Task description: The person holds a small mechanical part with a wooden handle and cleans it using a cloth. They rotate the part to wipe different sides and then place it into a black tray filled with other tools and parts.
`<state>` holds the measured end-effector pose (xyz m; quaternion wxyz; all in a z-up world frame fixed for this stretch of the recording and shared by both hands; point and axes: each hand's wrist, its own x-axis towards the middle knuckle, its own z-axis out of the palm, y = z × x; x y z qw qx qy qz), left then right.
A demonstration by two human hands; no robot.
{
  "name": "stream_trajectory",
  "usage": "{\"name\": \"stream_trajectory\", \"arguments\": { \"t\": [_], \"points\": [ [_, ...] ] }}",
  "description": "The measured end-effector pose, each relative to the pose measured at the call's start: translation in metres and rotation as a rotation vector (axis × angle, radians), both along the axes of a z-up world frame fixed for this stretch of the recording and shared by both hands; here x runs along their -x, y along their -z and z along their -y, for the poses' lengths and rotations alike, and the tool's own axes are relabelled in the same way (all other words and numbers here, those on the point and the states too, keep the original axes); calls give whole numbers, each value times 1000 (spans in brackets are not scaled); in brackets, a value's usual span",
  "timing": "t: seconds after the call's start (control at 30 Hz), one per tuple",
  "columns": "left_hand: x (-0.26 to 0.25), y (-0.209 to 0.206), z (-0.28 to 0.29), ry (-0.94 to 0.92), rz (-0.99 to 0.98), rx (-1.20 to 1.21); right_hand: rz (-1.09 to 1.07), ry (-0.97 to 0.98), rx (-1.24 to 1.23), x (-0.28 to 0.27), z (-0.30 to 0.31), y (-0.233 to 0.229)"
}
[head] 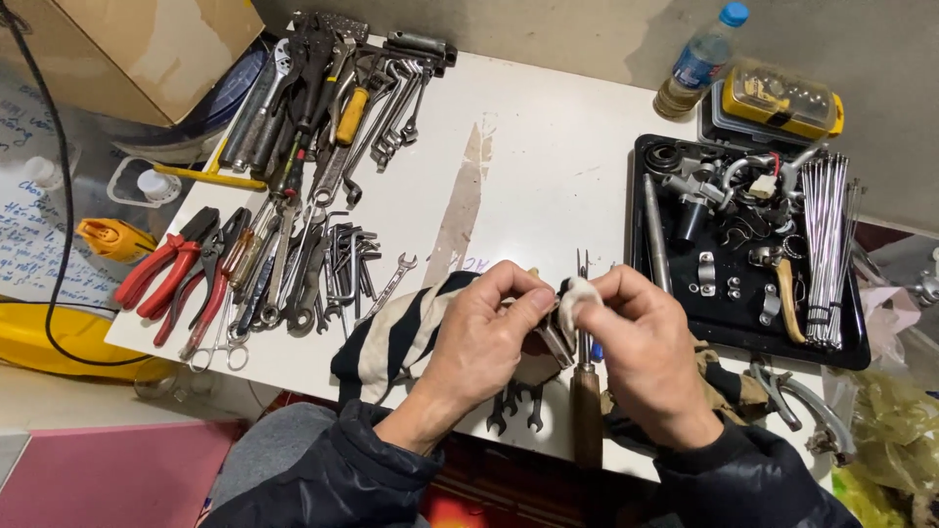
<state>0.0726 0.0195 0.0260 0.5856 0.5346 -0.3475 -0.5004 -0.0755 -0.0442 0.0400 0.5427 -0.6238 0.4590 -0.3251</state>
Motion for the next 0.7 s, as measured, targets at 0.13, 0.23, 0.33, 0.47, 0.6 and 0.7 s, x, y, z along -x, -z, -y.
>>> {"name": "stream_trajectory", "arguments": {
  "t": [0.13, 0.23, 0.33, 0.47, 0.6, 0.7],
  "points": [
    [0, 15, 4, -66, -18, 83, 429, 82, -224, 2, 11, 16],
    [-5, 18, 3, -85, -6, 26, 438, 93, -184, 6, 12, 15],
    [-2, 20, 5, -92, -12, 24, 341, -5, -42, 0, 1, 5],
    [4, 21, 8, -91, 5, 42, 116, -23, 172, 2, -4, 9],
    [10, 24, 8, -85, 47, 72, 77, 104, 88, -7, -5, 9],
    [12, 21, 7, -97, 36, 67, 312, 177, -177, -15, -6, 16]
  ]
}}
